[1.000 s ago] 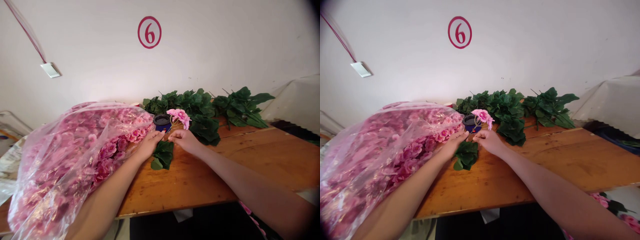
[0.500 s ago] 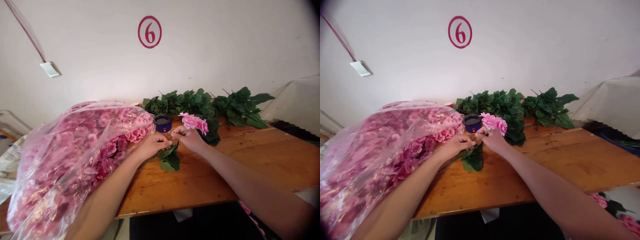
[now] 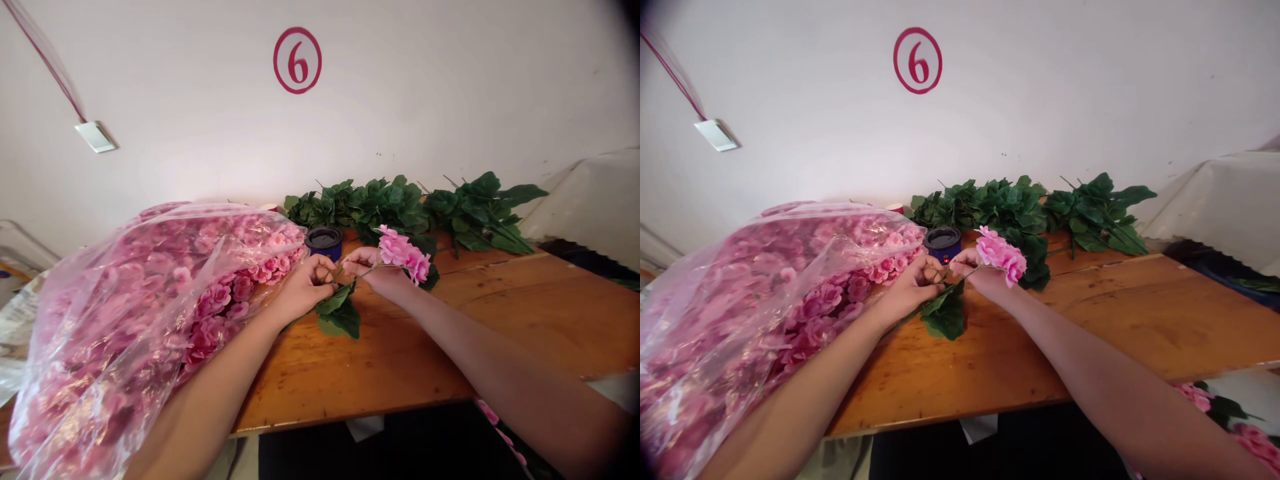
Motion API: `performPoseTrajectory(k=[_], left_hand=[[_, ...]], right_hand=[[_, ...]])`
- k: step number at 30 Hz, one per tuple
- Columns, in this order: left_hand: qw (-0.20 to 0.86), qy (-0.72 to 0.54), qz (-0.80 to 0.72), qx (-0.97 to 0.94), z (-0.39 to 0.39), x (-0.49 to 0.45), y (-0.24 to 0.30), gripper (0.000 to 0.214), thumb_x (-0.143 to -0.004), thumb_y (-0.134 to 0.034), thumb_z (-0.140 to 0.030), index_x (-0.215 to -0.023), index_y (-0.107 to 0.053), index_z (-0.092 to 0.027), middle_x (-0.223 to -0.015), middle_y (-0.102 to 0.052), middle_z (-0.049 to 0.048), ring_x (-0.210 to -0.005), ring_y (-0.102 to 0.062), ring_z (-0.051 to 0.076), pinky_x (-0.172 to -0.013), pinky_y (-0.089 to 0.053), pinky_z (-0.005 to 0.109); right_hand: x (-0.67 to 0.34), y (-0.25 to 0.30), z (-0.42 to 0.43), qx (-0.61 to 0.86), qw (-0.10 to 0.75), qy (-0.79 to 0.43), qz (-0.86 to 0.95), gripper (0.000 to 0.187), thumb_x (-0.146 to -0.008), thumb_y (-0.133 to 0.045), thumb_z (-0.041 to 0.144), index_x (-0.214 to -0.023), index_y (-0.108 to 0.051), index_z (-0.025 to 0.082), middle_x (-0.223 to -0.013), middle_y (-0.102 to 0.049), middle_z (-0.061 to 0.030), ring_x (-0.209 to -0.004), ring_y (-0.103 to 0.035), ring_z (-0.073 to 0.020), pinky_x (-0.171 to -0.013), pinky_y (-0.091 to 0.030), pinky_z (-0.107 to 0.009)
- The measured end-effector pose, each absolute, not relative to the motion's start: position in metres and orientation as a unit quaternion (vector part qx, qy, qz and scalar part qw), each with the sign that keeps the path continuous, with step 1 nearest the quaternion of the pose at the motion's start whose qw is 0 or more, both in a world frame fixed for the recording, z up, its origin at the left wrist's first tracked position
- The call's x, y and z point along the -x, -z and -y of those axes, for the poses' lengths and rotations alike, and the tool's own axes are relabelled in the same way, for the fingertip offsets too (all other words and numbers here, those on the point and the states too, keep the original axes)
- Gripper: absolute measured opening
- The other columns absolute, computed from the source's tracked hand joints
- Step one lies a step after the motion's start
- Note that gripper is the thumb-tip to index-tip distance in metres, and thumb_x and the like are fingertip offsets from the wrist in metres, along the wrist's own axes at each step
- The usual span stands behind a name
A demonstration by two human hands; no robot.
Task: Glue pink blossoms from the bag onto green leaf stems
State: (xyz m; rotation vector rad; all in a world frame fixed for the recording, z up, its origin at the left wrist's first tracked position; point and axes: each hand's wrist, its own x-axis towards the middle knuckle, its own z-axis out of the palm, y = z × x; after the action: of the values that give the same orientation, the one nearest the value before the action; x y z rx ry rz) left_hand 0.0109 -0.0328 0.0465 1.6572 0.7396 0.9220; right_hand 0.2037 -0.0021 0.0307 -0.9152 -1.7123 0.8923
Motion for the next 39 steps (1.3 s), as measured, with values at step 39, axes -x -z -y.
performPoseTrajectory(k=[39], left_hand=[[0.396, -0.517, -0.356, -0.670, 0.038, -0.014, -0.045, 0.018, -0.075, -0.062, -0.017, -0.089, -0.051, -0.018, -0.061, -0.041, -0.0065, -0.054, -0.038, 0.006, -0.053, -0.026, 0.020]], right_hand=[[-0.193, -0.025, 0.016, 0.317, 0.367, -0.473, 0.735, 0.030, -0.081, -0.063, 0.047, -0.076, -0.069, 0.017, -0.069, -0.064, -0.0010, -0.064, -0.056, -0.0139, -0.063, -0.044, -0.027]])
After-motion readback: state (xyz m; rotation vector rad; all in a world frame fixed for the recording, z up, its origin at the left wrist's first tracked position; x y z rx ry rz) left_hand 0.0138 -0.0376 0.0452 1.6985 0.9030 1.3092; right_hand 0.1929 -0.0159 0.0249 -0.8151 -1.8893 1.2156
